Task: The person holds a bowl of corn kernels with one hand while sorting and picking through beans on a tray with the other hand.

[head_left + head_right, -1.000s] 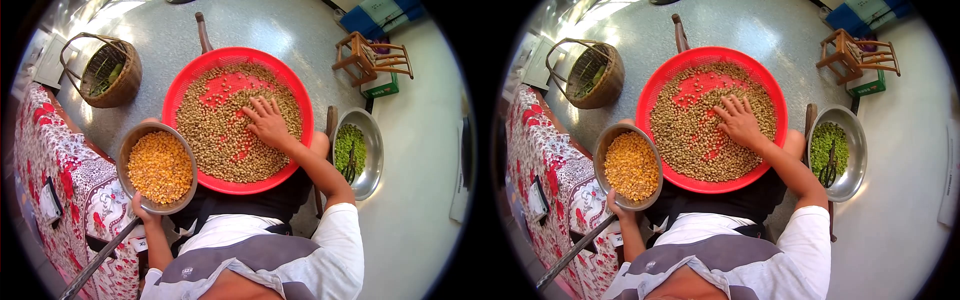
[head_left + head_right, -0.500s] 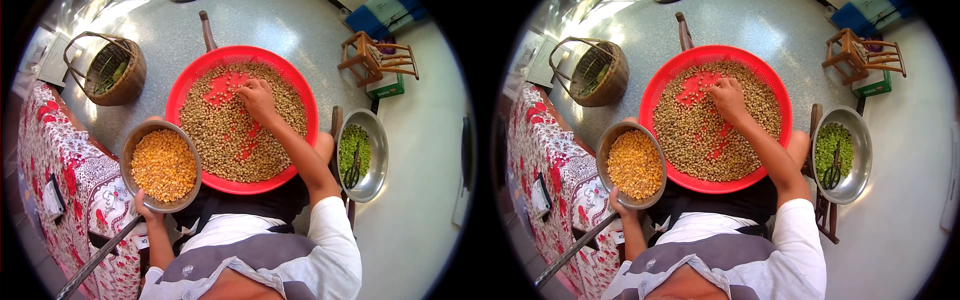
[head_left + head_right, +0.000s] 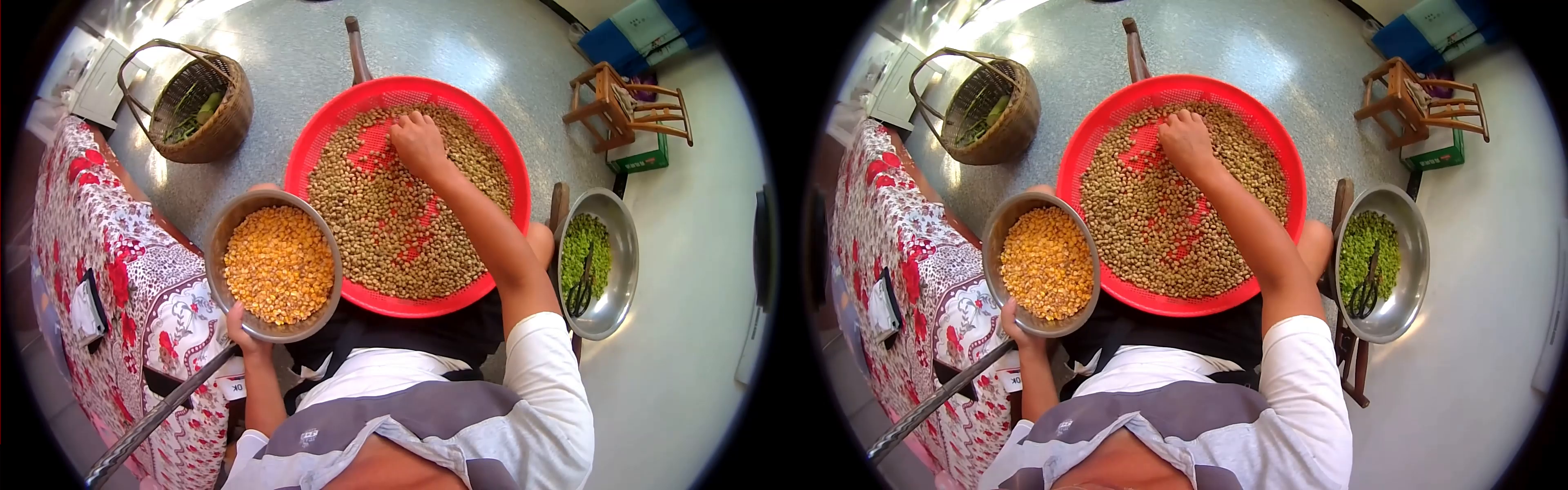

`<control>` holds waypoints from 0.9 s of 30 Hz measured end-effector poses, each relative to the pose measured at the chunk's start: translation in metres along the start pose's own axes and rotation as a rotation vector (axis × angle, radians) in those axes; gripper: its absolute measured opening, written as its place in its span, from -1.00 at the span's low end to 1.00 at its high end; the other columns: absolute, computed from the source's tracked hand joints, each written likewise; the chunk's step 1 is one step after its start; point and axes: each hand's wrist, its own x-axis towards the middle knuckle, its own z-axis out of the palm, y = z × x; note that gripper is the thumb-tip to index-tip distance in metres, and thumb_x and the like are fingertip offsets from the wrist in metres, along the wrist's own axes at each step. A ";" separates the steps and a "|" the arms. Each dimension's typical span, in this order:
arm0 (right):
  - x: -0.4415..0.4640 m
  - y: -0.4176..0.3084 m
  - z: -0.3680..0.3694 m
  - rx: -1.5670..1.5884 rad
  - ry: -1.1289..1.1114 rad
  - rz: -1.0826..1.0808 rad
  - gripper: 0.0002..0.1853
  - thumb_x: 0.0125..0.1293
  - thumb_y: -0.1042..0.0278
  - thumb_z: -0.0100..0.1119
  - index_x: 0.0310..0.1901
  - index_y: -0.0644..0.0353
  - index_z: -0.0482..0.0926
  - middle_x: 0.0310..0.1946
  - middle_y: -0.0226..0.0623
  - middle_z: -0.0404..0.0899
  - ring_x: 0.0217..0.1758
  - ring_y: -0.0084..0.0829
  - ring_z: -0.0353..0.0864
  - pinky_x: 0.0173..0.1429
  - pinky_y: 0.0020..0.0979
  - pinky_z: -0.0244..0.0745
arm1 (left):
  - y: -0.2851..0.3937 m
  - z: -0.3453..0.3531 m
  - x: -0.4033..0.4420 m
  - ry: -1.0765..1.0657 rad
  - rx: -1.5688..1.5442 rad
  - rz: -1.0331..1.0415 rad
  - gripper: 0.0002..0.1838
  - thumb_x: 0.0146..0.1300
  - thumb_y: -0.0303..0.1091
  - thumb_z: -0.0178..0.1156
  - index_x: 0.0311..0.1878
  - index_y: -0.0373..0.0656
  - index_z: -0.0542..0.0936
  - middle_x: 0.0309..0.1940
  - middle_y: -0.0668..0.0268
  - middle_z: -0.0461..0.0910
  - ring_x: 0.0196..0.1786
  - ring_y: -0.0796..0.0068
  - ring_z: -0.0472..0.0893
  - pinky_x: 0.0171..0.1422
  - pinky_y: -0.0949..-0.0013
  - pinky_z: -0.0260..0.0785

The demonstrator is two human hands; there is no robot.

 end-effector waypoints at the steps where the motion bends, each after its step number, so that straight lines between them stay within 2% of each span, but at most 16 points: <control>1: 0.001 -0.001 0.000 0.006 0.023 -0.003 -0.92 0.18 0.45 0.13 -0.39 0.07 0.62 -0.43 -0.33 0.57 -0.15 -0.28 0.54 -0.05 -0.20 0.42 | 0.000 0.000 0.001 0.018 0.008 -0.001 -0.32 0.23 -0.11 -0.01 0.34 -0.37 0.33 0.26 0.03 0.45 0.30 0.11 0.46 0.43 0.13 0.27; 2: 0.000 -0.004 0.001 0.007 0.024 -0.010 -0.92 0.18 0.45 0.13 -0.39 0.07 0.62 -0.43 -0.33 0.57 -0.15 -0.28 0.54 -0.05 -0.20 0.42 | 0.000 0.000 0.000 0.012 0.013 0.003 -0.32 0.23 -0.12 -0.01 0.34 -0.36 0.33 0.27 0.03 0.45 0.30 0.11 0.46 0.43 0.13 0.27; 4: -0.005 -0.017 -0.007 0.393 -0.031 0.459 -0.93 0.30 0.46 0.11 -0.28 0.13 0.60 -0.37 -0.24 0.61 -0.21 -0.26 0.58 -0.09 -0.20 0.48 | 0.000 0.002 -0.002 0.010 -0.010 0.003 -0.32 0.22 -0.12 -0.01 0.35 -0.36 0.33 0.27 0.03 0.44 0.30 0.12 0.46 0.43 0.13 0.27; 5: -0.008 -0.023 -0.013 0.396 -0.037 0.451 -0.93 0.30 0.46 0.11 -0.28 0.13 0.60 -0.37 -0.24 0.61 -0.21 -0.26 0.58 -0.09 -0.20 0.48 | -0.001 0.003 -0.003 -0.001 -0.027 -0.001 -0.32 0.22 -0.12 -0.01 0.35 -0.36 0.33 0.27 0.03 0.44 0.30 0.12 0.46 0.43 0.13 0.27; 7: -0.007 -0.041 -0.044 0.926 -0.014 0.638 -0.94 0.38 0.45 0.15 -0.23 0.21 0.58 -0.31 -0.23 0.63 -0.28 -0.35 0.62 -0.15 -0.31 0.54 | 0.001 0.007 -0.004 -0.001 -0.028 0.001 -0.33 0.23 -0.13 -0.01 0.35 -0.35 0.32 0.27 0.04 0.43 0.30 0.12 0.46 0.43 0.13 0.27; 8: -0.005 -0.054 -0.059 1.092 0.001 0.639 -0.91 0.34 0.46 0.26 -0.18 0.25 0.58 -0.30 -0.28 0.63 -0.34 -0.48 0.62 -0.20 -0.46 0.53 | 0.002 0.007 -0.004 -0.011 -0.023 0.000 -0.33 0.23 -0.14 0.00 0.35 -0.35 0.32 0.28 0.04 0.43 0.31 0.12 0.46 0.43 0.13 0.27; 10: -0.002 -0.092 -0.102 1.348 0.108 0.577 -0.90 0.32 0.47 0.29 -0.18 0.24 0.61 -0.31 -0.32 0.64 -0.33 -0.55 0.60 -0.22 -0.50 0.52 | 0.000 0.004 -0.002 -0.006 -0.020 -0.002 -0.33 0.23 -0.14 0.00 0.36 -0.35 0.32 0.27 0.04 0.43 0.30 0.13 0.46 0.43 0.13 0.28; 12: -0.004 -0.127 -0.138 1.304 0.164 0.386 -0.94 0.31 0.47 0.30 -0.20 0.14 0.65 -0.31 -0.41 0.66 -0.26 -0.52 0.61 -0.19 -0.45 0.49 | -0.001 -0.002 -0.001 0.026 -0.003 -0.011 -0.34 0.24 -0.15 0.00 0.36 -0.35 0.32 0.28 0.04 0.43 0.31 0.13 0.46 0.43 0.13 0.28; 14: -0.007 -0.150 -0.152 1.168 0.151 0.006 -0.88 0.19 0.50 0.36 -0.24 0.10 0.67 -0.25 -0.38 0.67 -0.18 -0.35 0.63 -0.08 -0.33 0.50 | -0.001 0.001 -0.001 0.015 0.007 -0.014 -0.34 0.24 -0.15 0.00 0.36 -0.35 0.31 0.28 0.03 0.43 0.31 0.13 0.45 0.43 0.13 0.28; 17: -0.018 -0.164 -0.156 0.993 0.184 -0.180 -0.80 0.09 0.53 0.40 -0.23 0.09 0.67 -0.21 -0.37 0.66 -0.11 -0.24 0.60 -0.01 -0.24 0.49 | 0.001 0.005 -0.001 0.024 0.021 -0.026 -0.32 0.24 -0.14 0.00 0.37 -0.36 0.29 0.29 0.01 0.42 0.32 0.12 0.45 0.44 0.12 0.27; 19: -0.031 -0.152 -0.156 1.045 0.163 -0.153 -0.78 0.09 0.55 0.39 -0.20 0.12 0.67 -0.19 -0.37 0.66 -0.07 -0.29 0.60 -0.01 -0.27 0.50 | 0.001 0.010 -0.003 0.000 0.014 0.021 -0.30 0.23 -0.13 0.00 0.38 -0.36 0.28 0.28 0.00 0.42 0.31 0.11 0.46 0.44 0.12 0.28; 21: -0.047 -0.129 -0.151 1.016 0.270 0.053 -0.81 0.15 0.54 0.35 -0.18 0.15 0.67 -0.21 -0.31 0.65 -0.10 -0.27 0.62 -0.02 -0.27 0.52 | -0.001 0.007 -0.004 0.003 -0.002 0.031 -0.29 0.22 -0.13 0.00 0.39 -0.37 0.27 0.30 0.00 0.41 0.31 0.10 0.46 0.44 0.12 0.28; 23: -0.071 -0.095 -0.131 1.064 0.151 0.278 -0.84 0.21 0.55 0.31 -0.16 0.18 0.66 -0.22 -0.25 0.65 -0.15 -0.22 0.63 -0.03 -0.27 0.54 | 0.000 0.003 -0.003 0.048 0.004 -0.003 -0.28 0.21 -0.11 0.00 0.38 -0.37 0.28 0.31 -0.01 0.40 0.32 0.10 0.45 0.44 0.12 0.28; 25: -0.096 -0.068 -0.113 1.216 -0.177 0.697 -0.84 0.23 0.48 0.30 -0.15 0.16 0.67 -0.28 -0.21 0.66 -0.18 -0.19 0.64 -0.03 -0.29 0.55 | 0.001 0.007 -0.003 0.031 0.008 -0.002 -0.27 0.22 -0.09 -0.03 0.39 -0.36 0.27 0.32 -0.01 0.38 0.34 0.08 0.43 0.45 0.10 0.27; 26: -0.110 -0.062 -0.106 1.213 -0.176 0.698 -0.84 0.23 0.48 0.30 -0.15 0.16 0.67 -0.28 -0.21 0.66 -0.18 -0.19 0.64 -0.03 -0.29 0.55 | 0.002 0.011 -0.003 0.009 0.013 0.000 -0.26 0.23 -0.07 -0.05 0.41 -0.35 0.25 0.34 -0.02 0.36 0.35 0.07 0.42 0.46 0.09 0.25; 27: -0.124 -0.060 -0.100 1.029 -0.252 0.543 -0.82 0.22 0.46 0.30 -0.12 0.15 0.67 -0.24 -0.20 0.65 -0.13 -0.17 0.63 0.00 -0.26 0.55 | 0.002 0.012 -0.002 -0.013 0.018 0.005 -0.25 0.24 -0.05 -0.07 0.42 -0.33 0.23 0.36 -0.02 0.34 0.37 0.06 0.40 0.48 0.07 0.24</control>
